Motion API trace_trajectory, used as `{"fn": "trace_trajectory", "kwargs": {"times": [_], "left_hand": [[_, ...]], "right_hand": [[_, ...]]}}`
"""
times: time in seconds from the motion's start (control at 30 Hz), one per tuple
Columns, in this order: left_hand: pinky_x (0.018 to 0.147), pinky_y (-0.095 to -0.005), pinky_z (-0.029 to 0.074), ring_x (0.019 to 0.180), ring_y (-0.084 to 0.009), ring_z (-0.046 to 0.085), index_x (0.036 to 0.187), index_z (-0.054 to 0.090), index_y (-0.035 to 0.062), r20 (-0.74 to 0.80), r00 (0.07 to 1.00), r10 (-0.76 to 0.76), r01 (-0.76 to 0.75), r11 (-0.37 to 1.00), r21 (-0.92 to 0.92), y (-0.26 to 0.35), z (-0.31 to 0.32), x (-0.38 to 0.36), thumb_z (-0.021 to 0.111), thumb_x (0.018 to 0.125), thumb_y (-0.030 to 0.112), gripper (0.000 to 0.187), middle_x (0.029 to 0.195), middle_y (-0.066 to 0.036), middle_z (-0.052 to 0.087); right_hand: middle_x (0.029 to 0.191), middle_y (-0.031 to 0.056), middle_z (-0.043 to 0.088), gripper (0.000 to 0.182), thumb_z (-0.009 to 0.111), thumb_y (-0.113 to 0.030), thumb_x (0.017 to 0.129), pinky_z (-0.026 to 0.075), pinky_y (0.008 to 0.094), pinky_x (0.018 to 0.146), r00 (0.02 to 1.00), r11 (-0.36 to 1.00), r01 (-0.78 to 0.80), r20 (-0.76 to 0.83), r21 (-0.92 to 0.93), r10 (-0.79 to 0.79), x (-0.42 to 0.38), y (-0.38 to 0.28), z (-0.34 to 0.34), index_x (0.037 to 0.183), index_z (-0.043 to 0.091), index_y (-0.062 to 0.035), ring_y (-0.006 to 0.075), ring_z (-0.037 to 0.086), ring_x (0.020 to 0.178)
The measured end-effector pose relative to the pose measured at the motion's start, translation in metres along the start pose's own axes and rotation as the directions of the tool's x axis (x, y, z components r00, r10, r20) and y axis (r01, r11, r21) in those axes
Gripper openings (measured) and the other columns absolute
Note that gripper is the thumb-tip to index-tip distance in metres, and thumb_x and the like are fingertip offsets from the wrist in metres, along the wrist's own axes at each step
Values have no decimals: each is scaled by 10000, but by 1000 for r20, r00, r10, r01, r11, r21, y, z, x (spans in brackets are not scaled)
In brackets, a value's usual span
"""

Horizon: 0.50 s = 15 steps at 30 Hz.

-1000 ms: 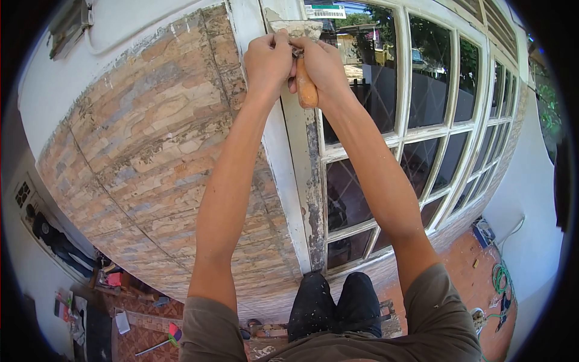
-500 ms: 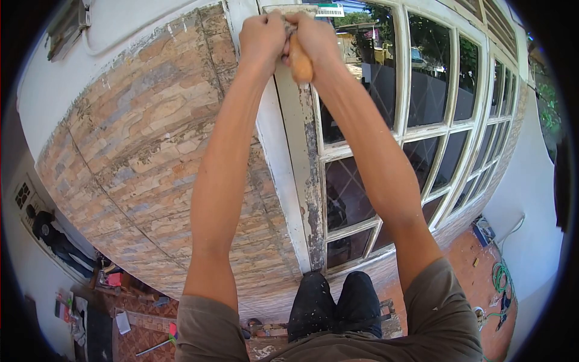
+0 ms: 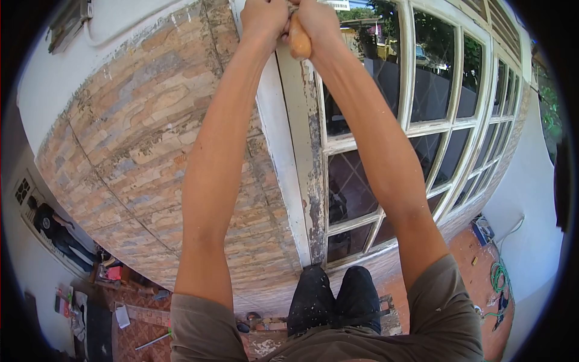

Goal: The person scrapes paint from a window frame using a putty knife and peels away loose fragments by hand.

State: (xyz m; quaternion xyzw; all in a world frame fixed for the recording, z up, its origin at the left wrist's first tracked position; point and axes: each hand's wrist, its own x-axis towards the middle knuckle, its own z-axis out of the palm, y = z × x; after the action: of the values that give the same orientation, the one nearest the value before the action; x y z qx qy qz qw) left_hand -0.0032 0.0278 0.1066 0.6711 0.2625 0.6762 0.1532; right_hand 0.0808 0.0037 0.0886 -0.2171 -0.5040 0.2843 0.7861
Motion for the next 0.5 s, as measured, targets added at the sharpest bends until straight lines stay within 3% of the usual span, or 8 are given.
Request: {"fn": "trace_trajectory", "kwargs": {"times": [0.07,0.27,0.33,0.4,0.47,0.5], "left_hand": [[560,-364,458,595,-196,602,835,664,-56,11,999,-37,37,999,18,2,0,-9,512,939,276,379,702,-127,657],[551,-360,461,557,-199,593,805,675,-41,46,998,-34,31,998,60,-13,-4,-34,506,942,285,392,649,-111,647],[552,-358,461,561,-196,595,813,677,-39,29,999,-22,19,995,99,-22,-1,-37,509,943,291,392,655,-112,648],[374,-293,318,395,-112,418,848,603,-26,108,994,-22,33,994,-106,-28,2,-39,525,968,282,340,548,-30,506],[372,-294,321,396,-111,422,848,604,-26,110,994,-26,38,994,-106,-28,4,-41,524,969,287,345,546,-30,506],[371,-296,324,398,-109,427,848,605,-26,110,993,-36,47,993,-104,-27,3,-44,522,970,292,350,545,-30,506]], "right_hand": [[626,106,579,282,499,-188,902,416,347,432,999,999,-36,28,35,35,-7,3,-4,786,622,37,189,550,498],[653,87,582,294,497,-207,920,413,337,442,991,991,-102,92,86,95,-31,12,-15,811,633,29,166,533,499],[594,85,519,343,481,-210,945,435,325,417,993,994,-90,87,58,85,-48,10,-18,1171,553,37,158,496,465],[594,85,519,347,475,-212,948,432,325,414,993,994,-94,72,48,91,-55,8,-20,1174,549,41,157,490,461],[593,86,518,350,470,-214,952,430,325,411,993,994,-101,59,38,99,-53,11,-22,1176,544,44,156,484,457],[615,109,530,283,488,-185,937,436,346,398,995,994,-82,59,68,78,-52,13,-22,1053,535,68,175,506,451]]}}
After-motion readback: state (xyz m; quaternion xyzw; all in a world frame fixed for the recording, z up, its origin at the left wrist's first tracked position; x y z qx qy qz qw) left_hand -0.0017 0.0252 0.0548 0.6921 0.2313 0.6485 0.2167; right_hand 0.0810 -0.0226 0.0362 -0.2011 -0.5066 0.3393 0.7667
